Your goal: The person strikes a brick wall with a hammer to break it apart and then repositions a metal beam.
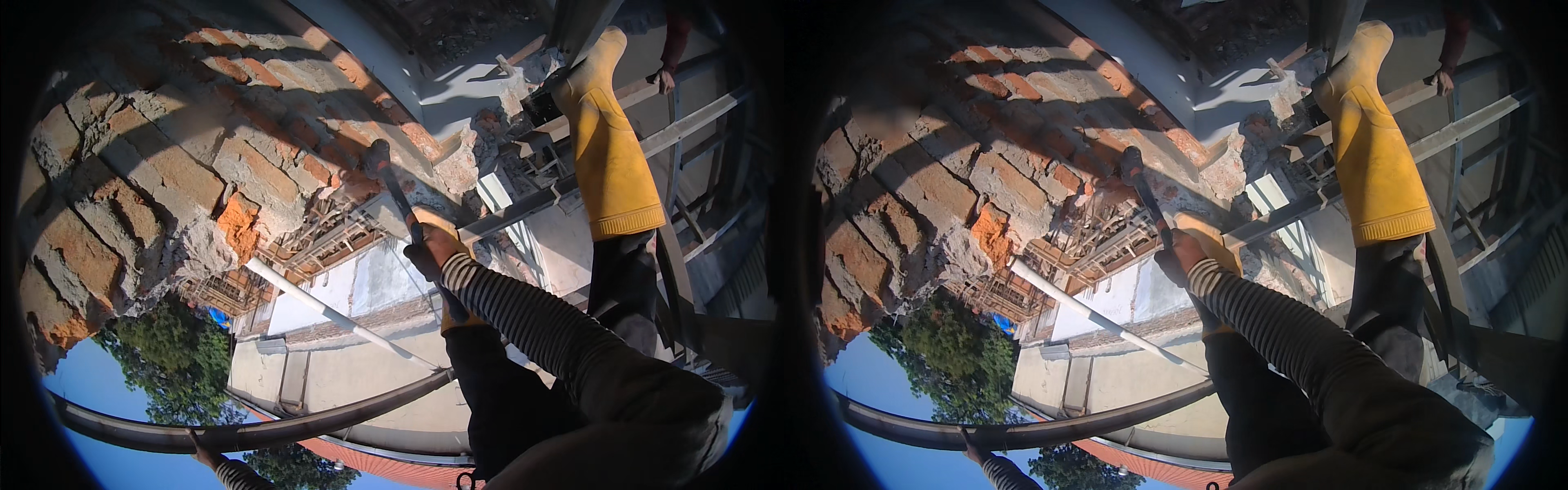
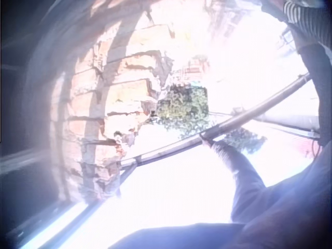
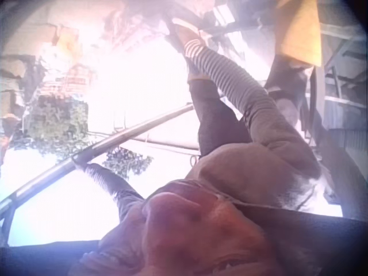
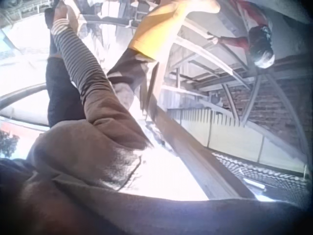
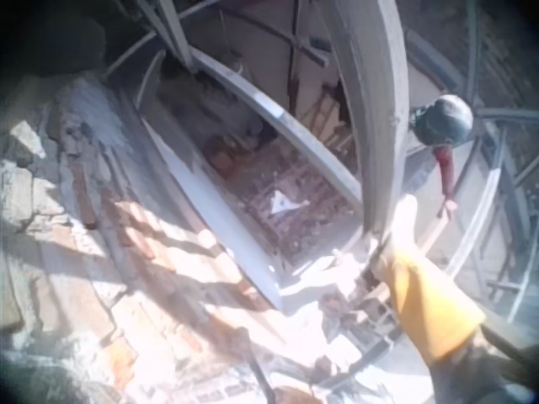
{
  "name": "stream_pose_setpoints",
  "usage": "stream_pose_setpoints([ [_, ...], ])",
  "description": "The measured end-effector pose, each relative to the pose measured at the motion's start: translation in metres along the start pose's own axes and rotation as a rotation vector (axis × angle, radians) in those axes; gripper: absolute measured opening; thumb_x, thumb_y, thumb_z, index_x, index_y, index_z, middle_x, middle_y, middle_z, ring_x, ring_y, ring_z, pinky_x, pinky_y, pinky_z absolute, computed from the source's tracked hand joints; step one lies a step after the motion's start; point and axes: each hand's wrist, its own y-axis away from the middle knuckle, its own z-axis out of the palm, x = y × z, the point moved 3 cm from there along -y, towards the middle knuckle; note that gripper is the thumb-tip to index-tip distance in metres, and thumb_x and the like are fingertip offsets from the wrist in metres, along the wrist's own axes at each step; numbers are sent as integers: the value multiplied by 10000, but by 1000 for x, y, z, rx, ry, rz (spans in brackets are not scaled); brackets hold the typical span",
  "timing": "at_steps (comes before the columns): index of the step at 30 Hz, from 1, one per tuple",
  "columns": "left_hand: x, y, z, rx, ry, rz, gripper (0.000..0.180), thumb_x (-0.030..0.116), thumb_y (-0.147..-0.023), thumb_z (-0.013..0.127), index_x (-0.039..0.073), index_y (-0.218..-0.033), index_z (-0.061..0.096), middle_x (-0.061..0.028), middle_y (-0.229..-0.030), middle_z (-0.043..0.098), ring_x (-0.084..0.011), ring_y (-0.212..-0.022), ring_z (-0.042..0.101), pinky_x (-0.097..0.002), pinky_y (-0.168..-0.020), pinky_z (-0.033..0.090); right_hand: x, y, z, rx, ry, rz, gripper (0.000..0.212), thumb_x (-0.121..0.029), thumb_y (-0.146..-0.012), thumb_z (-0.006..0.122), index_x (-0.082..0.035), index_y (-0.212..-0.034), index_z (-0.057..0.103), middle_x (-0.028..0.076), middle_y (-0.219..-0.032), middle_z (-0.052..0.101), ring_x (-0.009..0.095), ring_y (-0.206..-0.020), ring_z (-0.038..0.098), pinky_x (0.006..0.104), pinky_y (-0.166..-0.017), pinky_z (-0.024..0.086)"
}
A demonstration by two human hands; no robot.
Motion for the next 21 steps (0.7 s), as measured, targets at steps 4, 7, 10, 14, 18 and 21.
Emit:
stream_pose_setpoints([
  [4,14,11,16,-27,-42,-46,896,595,-724,755,-162,-1161,560,-235,-1154,608,-314,-930,611,-417,-821,503,30,11,6,-113,-138,131,281,-248,-785,641,-2,-919,627,137,-709,622,237,-626,624,370,-613,493],
  [7,-11,-36,-10,35,-28,59,840,588,-728,759,-185,-1021,609,-226,-986,645,-304,-805,596,-429,-759,502,16,33,3,20,-240,134,274,-211,-799,638,0,-974,633,160,-750,647,237,-655,648,384,-627,505],
  [10,-29,-26,16,-116,124,-111,800,525,-741,781,-196,-1023,582,-228,-959,648,-307,-798,593,-403,-758,496,-8,66,-55,197,54,138,384,-258,-822,645,23,-1083,614,210,-816,666,297,-729,676,406,-681,525],
  [14,-3,23,17,-50,221,81,850,448,-750,777,-109,-1298,441,-270,-1173,567,-359,-1056,566,-476,-918,451,7,125,-119,59,458,204,466,-356,-825,598,43,-1063,633,208,-811,691,324,-771,700,391,-714,555],
  [18,27,77,-29,-86,-38,-89,906,464,-700,804,-57,-1335,423,-266,-1221,523,-379,-1097,524,-508,-935,432,-39,233,-161,127,777,154,625,-502,-772,654,-39,-1189,602,262,-1079,650,391,-1005,645,440,-872,511],
  [21,57,103,-41,-35,0,-87,899,423,-726,789,-50,-1365,370,-268,-1270,477,-376,-1157,478,-507,-979,393,-68,299,-196,237,802,17,615,-517,-795,642,-52,-1194,586,257,-1045,653,400,-982,642,447,-857,506],
])
